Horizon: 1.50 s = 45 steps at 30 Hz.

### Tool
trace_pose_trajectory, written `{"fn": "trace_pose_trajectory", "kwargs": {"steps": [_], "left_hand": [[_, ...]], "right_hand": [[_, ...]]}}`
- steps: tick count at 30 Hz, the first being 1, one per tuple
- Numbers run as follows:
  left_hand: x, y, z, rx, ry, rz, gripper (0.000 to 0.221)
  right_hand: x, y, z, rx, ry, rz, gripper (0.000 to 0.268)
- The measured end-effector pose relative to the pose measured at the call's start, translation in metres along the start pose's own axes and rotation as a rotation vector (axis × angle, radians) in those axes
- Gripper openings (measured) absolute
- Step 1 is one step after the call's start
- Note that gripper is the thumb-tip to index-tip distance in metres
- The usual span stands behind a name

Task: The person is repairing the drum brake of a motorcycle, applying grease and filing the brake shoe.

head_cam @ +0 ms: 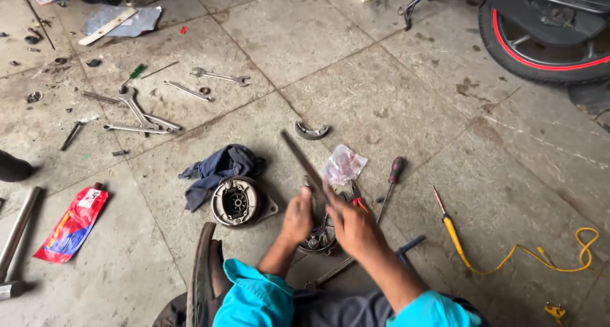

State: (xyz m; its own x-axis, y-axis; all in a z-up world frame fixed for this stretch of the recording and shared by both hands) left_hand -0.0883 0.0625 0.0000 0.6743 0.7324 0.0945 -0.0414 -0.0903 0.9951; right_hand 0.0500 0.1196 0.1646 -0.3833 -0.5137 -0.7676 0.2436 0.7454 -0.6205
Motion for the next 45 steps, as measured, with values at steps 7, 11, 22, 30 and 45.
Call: {"fn": "trace_pose_trajectory", "kwargs": {"steps": [7, 11, 22, 30, 45], "left_hand": [[-0.021, 0.048, 0.003, -0.004, 0.110, 0.054, 0.062], [-0.003, 0.000, 0.002, -0.057, 0.069, -0.039, 0.067], [-0.011, -0.001, 0.013, 0.395, 0.446, -0.456, 0.063], [-0.022, 0.015, 0.005, -0.033, 0.305, -0.131, 0.070], [-0.013, 0.016, 0.002, -0.026, 0.256, -0.244, 0.068]], "right_hand": [[0.002, -0.022, 0.039, -0.395, 0.219, -0.087, 0.056], [0.014, 0.008, -0.002, 0.099, -0.055, -0.104, 0.055], [0.020, 0.005, -0.012, 0.046, 0.020, -0.055, 0.057], [0.039, 0.011, 0.012, -0.006, -0.050, -0.058, 0.059], [0.010, -0.005, -0.008, 0.131, -0.104, 0.004, 0.058]]}}
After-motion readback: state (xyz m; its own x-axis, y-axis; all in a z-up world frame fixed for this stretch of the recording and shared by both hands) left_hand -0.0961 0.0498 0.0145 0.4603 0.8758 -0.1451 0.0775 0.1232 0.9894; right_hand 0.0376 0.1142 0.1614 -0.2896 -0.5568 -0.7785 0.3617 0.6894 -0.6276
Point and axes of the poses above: each hand's wrist, its own z-axis away from the middle knuckle, its own x-axis out of the palm, y = z × x, the point moved 10 cm from there along -z, towards the middle knuckle, and after that the axes turned 2 degrees about -x, right-handed, at the moved point
